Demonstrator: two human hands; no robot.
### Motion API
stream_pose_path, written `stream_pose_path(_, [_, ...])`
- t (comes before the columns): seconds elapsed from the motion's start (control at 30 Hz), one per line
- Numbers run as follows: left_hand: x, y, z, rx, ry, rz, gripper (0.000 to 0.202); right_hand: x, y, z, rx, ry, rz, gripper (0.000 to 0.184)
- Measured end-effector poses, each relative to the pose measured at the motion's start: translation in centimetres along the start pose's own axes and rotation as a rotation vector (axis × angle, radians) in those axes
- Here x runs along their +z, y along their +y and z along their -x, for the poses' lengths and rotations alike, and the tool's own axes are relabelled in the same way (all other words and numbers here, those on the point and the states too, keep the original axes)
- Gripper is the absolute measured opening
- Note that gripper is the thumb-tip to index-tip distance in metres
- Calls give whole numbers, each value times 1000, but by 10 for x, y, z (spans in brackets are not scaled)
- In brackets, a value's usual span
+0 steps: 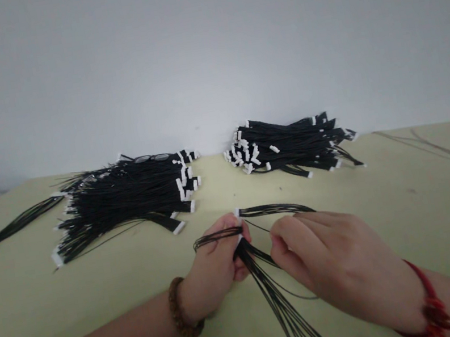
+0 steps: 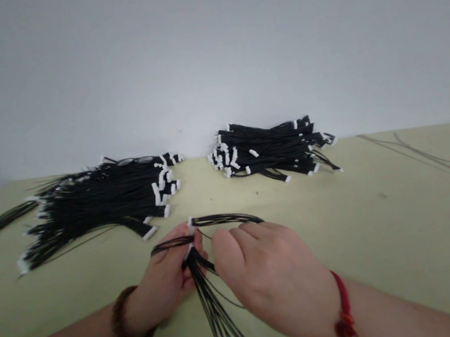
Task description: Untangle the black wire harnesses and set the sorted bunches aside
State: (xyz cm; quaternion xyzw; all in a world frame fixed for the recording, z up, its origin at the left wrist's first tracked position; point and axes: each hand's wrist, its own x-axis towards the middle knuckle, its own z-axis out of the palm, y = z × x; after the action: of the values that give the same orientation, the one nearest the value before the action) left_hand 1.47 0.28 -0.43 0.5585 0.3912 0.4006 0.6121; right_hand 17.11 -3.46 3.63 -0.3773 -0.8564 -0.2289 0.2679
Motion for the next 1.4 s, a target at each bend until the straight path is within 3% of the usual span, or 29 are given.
stream_pose_path(0.13, [-1,-6,1,25,-81,82,31,-3,-1,-2,43,-4,-12,11])
stream_pose_path(0.27, [-1,-11,4,59,-141,45,32,-1,-2,-1,67,-96,-110,6])
stream_pose_path(0.43, [1,-10,3,71,-77,-34,29,1,0,-1,80,-163,-114,9])
stream_pose_path(0.6, [2,-5,-1,51,39,-118,30,-10,-8,-4,128,-65,8,6])
stream_pose_path(0.63, [1,-4,-2,45,52,-119,30,-11,-11,-4,160,-94,-36,7])
stream_pose_path(0.77, [1,-6,-2,59,57,-133,32,-8,-20,-4,373,-447,-258,10])
stream_pose_path(0.83, [0,-7,-2,79,45,-155,32,-2,-19,-5,431,-546,-324,15])
stream_pose_path(1.07, [-1,-9,-3,129,41,-203,30,2,-9,-11,478,-537,-408,17])
stream_pose_path(1.13, [-1,-10,-4,133,53,-212,29,-2,-5,-13,578,-539,-552,12])
stream_pose_path(1.23, [-1,-12,-6,92,55,-163,28,-8,11,-17,782,-669,-1181,19])
stream_pose_path(1.3, [-1,-14,-7,35,55,-99,26,-11,26,-18,817,-692,-1576,17])
stream_pose_path(1.33, [0,-14,-8,4,61,-67,24,-12,34,-18,795,-651,-1665,13])
stream_pose_path(1.4, [0,-15,-9,-45,75,-3,22,-13,50,-17,717,-518,-1634,9])
